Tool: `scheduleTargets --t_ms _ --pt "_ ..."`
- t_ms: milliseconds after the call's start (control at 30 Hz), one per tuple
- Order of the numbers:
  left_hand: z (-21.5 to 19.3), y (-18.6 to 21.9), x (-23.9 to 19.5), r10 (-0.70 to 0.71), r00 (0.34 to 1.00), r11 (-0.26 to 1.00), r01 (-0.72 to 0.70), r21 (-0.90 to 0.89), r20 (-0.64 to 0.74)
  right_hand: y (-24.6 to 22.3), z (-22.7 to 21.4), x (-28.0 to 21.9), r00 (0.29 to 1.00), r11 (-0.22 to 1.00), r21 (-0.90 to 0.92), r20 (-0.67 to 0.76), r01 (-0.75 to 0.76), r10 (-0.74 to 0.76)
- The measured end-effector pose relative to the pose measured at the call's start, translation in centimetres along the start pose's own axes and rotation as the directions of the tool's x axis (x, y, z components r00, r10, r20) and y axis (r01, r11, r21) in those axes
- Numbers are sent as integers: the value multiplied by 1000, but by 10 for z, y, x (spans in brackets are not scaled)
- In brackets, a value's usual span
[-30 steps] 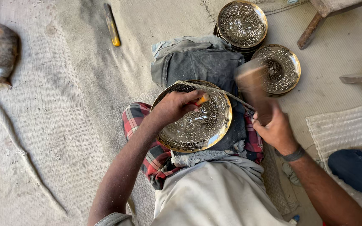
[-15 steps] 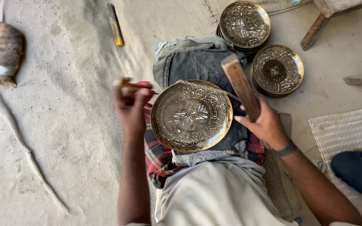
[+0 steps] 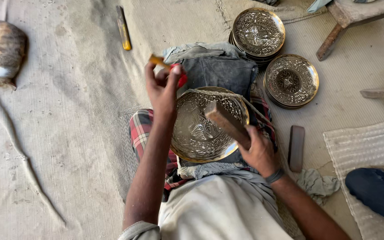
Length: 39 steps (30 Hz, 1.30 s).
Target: The person sits on the floor and uses a hammer and chisel to engrave intricate patterns onto a brass plate. They repeatedly strike the chisel to create detailed designs, occasionally rotating the plate to access different areas.
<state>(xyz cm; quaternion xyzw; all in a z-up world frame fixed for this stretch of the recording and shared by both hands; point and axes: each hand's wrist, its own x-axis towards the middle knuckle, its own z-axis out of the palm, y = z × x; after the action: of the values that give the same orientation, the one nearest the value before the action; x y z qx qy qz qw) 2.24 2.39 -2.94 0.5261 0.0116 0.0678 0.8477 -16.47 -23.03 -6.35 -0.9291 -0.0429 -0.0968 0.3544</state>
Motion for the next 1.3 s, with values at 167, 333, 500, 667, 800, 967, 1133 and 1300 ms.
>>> scheduleTargets --t_ms 167,333,500,667,800,967,1133,1300 --pt "11 -3 -1 151 974 983 -166 78 167 3 3 -22 998 998 37 38 -48 46" --pt "-17 -3 -59 147 945 916 -241 321 291 21 -36 -11 992 952 284 82 -116 97" --pt "-14 -13 -75 82 879 833 -320 452 470 26 -66 16 967 931 267 125 -247 220" --pt "-6 -13 -73 136 834 720 -454 525 535 -5 -85 39 997 992 -110 49 -58 63" --pt "-6 -15 -74 28 856 742 -364 563 516 -22 -103 64 975 935 -281 123 214 -186" --pt "-7 -15 -73 76 831 728 -424 538 552 -39 -118 95 983 981 65 -8 181 -181" --pt "-8 -14 -72 56 836 740 -402 539 546 -48 -133 113 934 827 -459 295 324 -203" --pt "-10 -16 -74 57 833 752 -398 526 550 -47 -133 116 976 980 -9 87 201 -199"
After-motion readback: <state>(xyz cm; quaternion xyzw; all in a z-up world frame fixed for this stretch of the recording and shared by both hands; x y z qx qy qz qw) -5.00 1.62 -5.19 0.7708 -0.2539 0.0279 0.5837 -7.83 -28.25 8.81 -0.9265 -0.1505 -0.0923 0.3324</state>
